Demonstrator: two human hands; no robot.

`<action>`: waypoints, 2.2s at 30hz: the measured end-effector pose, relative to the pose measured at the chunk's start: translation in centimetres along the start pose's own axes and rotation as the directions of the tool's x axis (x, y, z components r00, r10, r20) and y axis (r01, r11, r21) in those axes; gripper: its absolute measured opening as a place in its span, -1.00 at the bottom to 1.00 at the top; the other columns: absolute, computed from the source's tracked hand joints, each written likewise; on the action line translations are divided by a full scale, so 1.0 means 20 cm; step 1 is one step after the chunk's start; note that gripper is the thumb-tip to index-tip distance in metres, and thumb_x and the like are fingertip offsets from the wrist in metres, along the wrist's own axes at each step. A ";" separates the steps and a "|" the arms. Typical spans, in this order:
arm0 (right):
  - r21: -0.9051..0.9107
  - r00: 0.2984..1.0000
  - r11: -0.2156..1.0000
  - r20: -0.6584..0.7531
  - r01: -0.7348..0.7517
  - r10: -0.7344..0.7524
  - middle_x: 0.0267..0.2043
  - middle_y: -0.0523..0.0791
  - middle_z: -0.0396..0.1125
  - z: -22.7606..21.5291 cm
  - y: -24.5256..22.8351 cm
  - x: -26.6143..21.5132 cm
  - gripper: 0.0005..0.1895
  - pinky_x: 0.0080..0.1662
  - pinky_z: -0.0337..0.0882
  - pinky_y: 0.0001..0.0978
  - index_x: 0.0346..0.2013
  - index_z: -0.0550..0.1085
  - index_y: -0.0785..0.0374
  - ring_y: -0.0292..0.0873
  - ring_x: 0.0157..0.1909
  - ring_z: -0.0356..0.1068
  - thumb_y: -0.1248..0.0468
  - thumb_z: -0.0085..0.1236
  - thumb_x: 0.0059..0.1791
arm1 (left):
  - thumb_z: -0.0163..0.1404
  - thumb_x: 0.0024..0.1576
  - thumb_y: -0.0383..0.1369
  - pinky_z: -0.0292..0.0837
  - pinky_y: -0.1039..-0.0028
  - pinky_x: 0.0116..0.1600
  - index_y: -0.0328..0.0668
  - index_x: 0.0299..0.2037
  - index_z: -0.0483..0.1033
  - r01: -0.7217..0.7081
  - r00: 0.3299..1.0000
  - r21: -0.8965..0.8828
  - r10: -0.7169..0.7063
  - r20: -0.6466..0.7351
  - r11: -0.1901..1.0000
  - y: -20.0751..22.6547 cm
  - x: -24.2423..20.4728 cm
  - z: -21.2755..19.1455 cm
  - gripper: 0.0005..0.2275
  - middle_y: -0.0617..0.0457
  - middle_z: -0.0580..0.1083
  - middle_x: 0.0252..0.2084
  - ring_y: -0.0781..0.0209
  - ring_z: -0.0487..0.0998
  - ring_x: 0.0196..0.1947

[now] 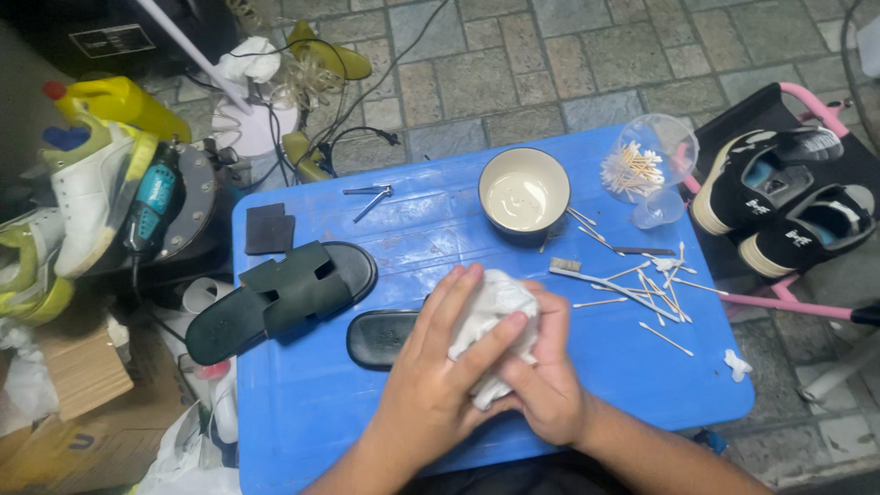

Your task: The person cleans a pair of black slide sandals on a blue workbench. They wipe the sandals with a white cloth, then use a small brush dipped in a white liquid to scrub the insoles and straps. The person repeatedly wipes and scrubs different areas of the sandals throughout the clip.

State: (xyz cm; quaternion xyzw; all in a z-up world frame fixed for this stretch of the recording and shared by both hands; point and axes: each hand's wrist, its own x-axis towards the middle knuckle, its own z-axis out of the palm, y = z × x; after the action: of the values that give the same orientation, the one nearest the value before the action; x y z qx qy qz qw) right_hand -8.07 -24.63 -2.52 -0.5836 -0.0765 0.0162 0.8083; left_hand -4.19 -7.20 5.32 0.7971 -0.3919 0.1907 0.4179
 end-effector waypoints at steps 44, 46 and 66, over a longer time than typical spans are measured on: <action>-0.982 0.981 0.000 -0.190 -0.190 0.032 -0.36 0.05 0.52 -0.44 -0.49 0.62 -0.79 -0.13 0.46 -0.13 -0.13 0.63 0.18 0.05 -0.32 0.51 0.17 0.17 0.05 | 0.39 -0.36 -0.12 0.31 0.12 0.17 -0.07 0.01 0.51 0.309 0.868 0.211 -0.365 0.336 0.927 -0.44 -0.28 -0.13 -0.34 0.03 0.48 0.09 -0.09 0.41 0.14; -0.921 0.945 0.232 -0.280 -0.314 0.169 -0.40 -0.02 0.52 -0.51 -0.51 0.53 -0.77 -0.23 0.41 -0.22 -0.15 0.65 0.19 -0.08 -0.35 0.45 0.18 0.24 -0.03 | 0.40 -0.45 -0.06 0.29 0.10 0.19 -0.06 0.02 0.52 0.299 0.872 0.207 -0.354 0.337 0.932 -0.44 -0.27 -0.13 -0.27 0.01 0.47 0.09 -0.11 0.39 0.15; -0.930 0.935 0.190 0.339 0.316 0.107 -0.21 -0.21 0.46 -0.33 -0.20 0.46 -0.86 -0.29 0.45 -0.23 -0.34 0.63 0.12 -0.05 -0.34 0.48 0.19 0.32 -0.16 | 0.43 -0.43 -0.03 0.34 0.16 0.09 -0.13 -0.23 0.39 0.337 0.891 0.082 -0.346 0.293 0.938 -0.48 -0.33 -0.12 -0.37 0.00 0.47 0.00 -0.10 0.42 0.13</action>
State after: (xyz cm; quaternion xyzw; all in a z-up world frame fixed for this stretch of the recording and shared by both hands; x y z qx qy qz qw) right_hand 1.77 -31.07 0.15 -0.9428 -0.2433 0.0054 0.2279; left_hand -0.69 1.16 -2.37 0.8793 -0.3021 -0.0044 0.3682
